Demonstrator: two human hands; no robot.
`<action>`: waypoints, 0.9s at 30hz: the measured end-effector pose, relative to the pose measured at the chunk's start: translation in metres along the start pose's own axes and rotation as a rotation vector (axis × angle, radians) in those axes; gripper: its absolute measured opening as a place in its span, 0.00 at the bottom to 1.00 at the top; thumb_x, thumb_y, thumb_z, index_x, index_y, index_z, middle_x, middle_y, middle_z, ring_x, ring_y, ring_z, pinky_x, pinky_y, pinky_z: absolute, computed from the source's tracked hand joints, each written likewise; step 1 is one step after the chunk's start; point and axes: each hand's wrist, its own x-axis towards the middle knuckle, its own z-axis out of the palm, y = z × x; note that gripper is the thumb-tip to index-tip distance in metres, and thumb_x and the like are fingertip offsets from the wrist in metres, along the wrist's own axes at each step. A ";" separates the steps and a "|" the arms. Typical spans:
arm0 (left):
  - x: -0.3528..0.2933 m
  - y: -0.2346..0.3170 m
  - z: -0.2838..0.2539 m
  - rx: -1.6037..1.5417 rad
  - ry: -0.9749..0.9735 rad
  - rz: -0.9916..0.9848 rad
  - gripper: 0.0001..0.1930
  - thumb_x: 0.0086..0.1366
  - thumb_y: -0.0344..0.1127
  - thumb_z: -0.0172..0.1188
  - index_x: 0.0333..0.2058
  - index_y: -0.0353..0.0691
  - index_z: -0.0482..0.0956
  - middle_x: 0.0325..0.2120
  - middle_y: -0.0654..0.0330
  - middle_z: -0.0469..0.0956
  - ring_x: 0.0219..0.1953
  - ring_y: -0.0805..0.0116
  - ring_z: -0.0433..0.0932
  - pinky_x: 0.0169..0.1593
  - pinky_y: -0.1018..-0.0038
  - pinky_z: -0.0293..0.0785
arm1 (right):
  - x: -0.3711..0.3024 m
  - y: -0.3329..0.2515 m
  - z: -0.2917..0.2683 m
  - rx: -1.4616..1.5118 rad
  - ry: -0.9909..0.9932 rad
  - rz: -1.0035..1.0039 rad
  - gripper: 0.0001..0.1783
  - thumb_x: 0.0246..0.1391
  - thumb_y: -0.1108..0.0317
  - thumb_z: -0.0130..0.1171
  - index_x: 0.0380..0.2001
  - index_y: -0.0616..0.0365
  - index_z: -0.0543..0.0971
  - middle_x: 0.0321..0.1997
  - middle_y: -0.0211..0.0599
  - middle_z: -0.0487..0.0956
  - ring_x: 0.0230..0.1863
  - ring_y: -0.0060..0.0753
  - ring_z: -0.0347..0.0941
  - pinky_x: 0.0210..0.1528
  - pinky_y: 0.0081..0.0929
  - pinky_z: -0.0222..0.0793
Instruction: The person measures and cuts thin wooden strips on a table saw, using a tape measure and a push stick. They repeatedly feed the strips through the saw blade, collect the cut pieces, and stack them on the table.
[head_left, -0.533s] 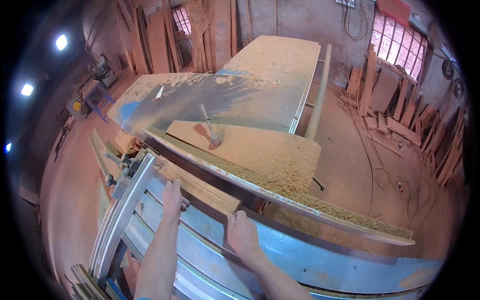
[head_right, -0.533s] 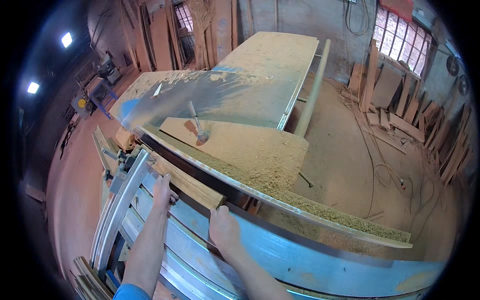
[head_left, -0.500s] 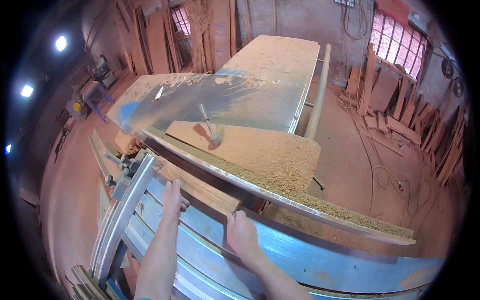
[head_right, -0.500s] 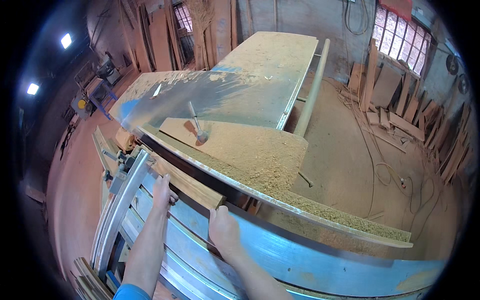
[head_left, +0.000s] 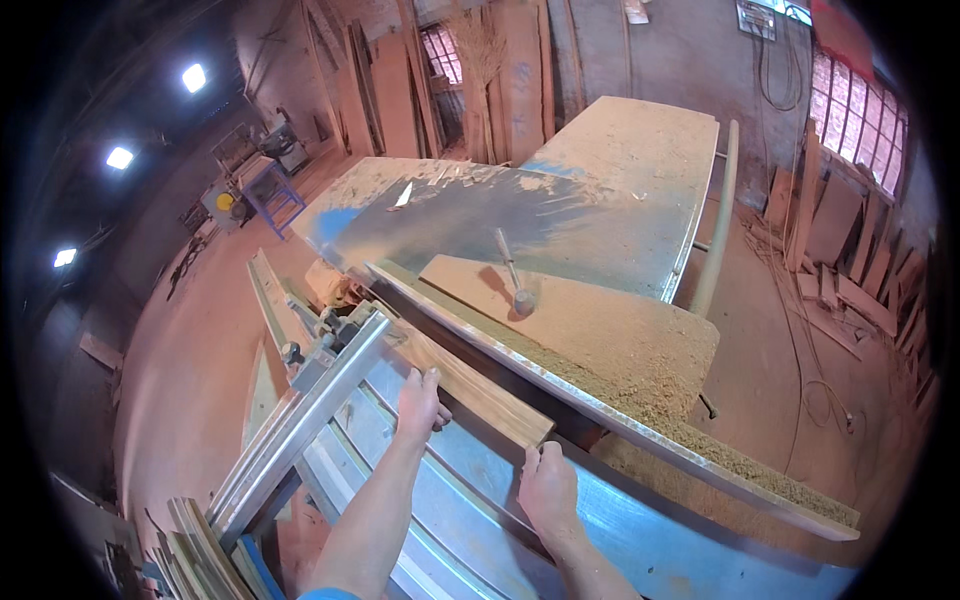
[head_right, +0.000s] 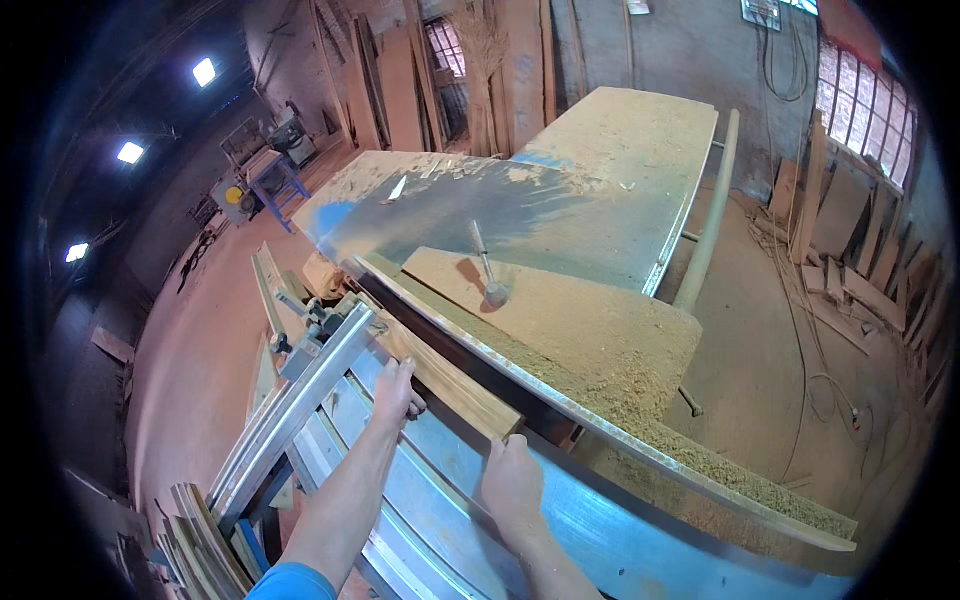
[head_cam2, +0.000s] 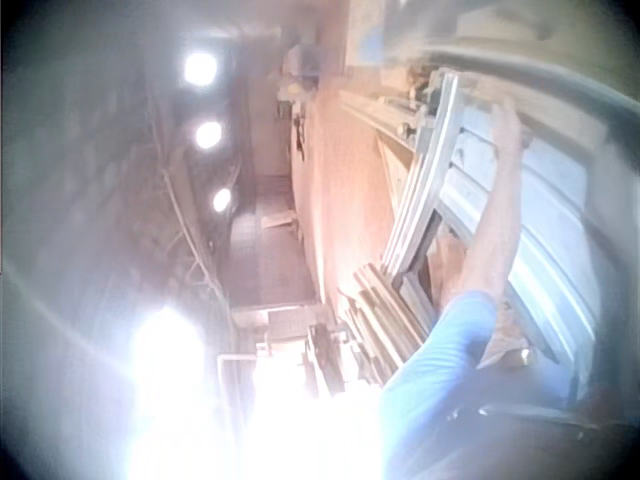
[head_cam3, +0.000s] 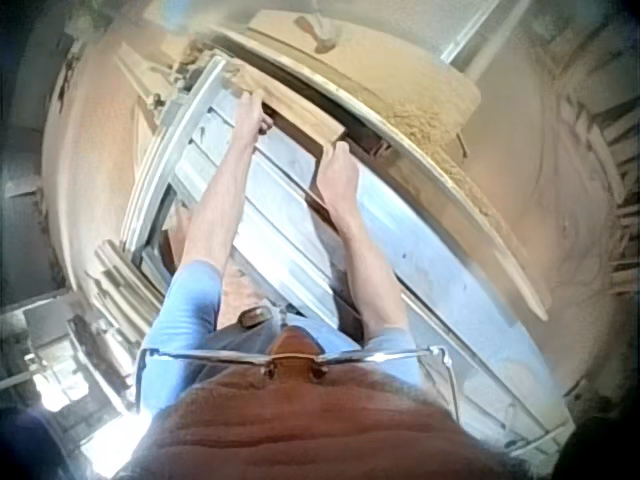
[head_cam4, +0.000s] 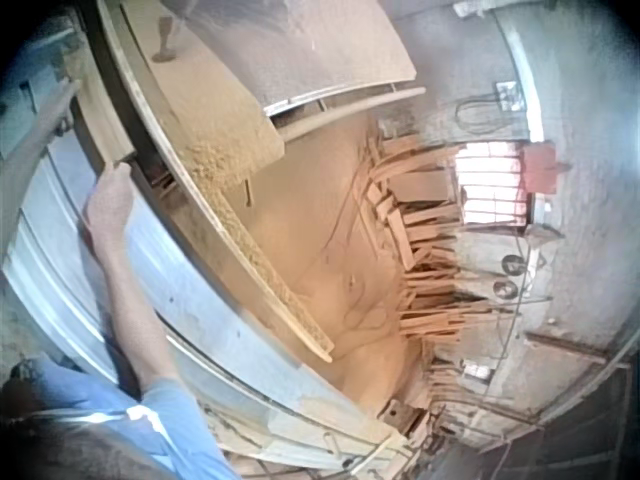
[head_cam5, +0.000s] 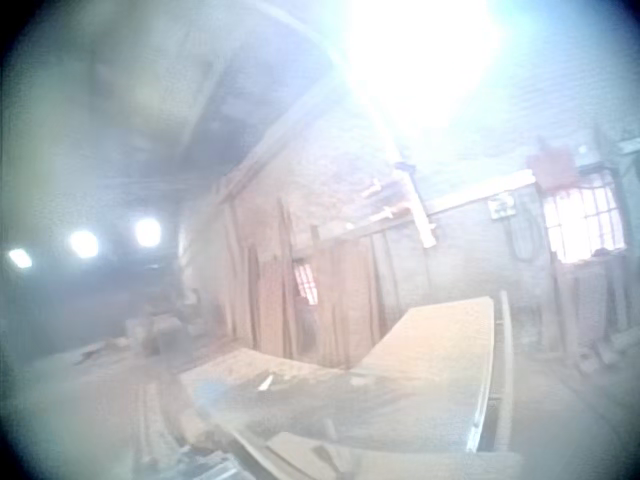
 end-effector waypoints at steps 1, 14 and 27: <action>0.002 -0.001 -0.001 0.006 -0.001 0.004 0.22 0.74 0.46 0.45 0.53 0.32 0.61 0.11 0.54 0.70 0.08 0.68 0.69 0.11 0.75 0.61 | 0.000 0.000 0.001 -0.024 0.005 -0.012 0.15 0.67 0.62 0.50 0.30 0.63 0.69 0.19 0.51 0.78 0.22 0.53 0.78 0.28 0.48 0.72; 0.000 0.001 -0.002 0.026 -0.012 -0.006 0.30 0.73 0.48 0.46 0.63 0.30 0.56 0.13 0.51 0.74 0.10 0.67 0.72 0.12 0.74 0.65 | 0.002 0.009 0.005 0.041 -0.008 -0.038 0.16 0.68 0.62 0.48 0.31 0.65 0.69 0.20 0.50 0.77 0.19 0.49 0.78 0.23 0.44 0.74; 0.006 -0.007 -0.002 0.052 0.002 0.008 0.31 0.72 0.49 0.46 0.64 0.32 0.55 0.13 0.52 0.74 0.10 0.66 0.72 0.12 0.73 0.64 | 0.002 0.005 0.002 0.102 -0.053 0.027 0.16 0.67 0.62 0.50 0.32 0.66 0.69 0.25 0.58 0.78 0.28 0.60 0.76 0.30 0.52 0.70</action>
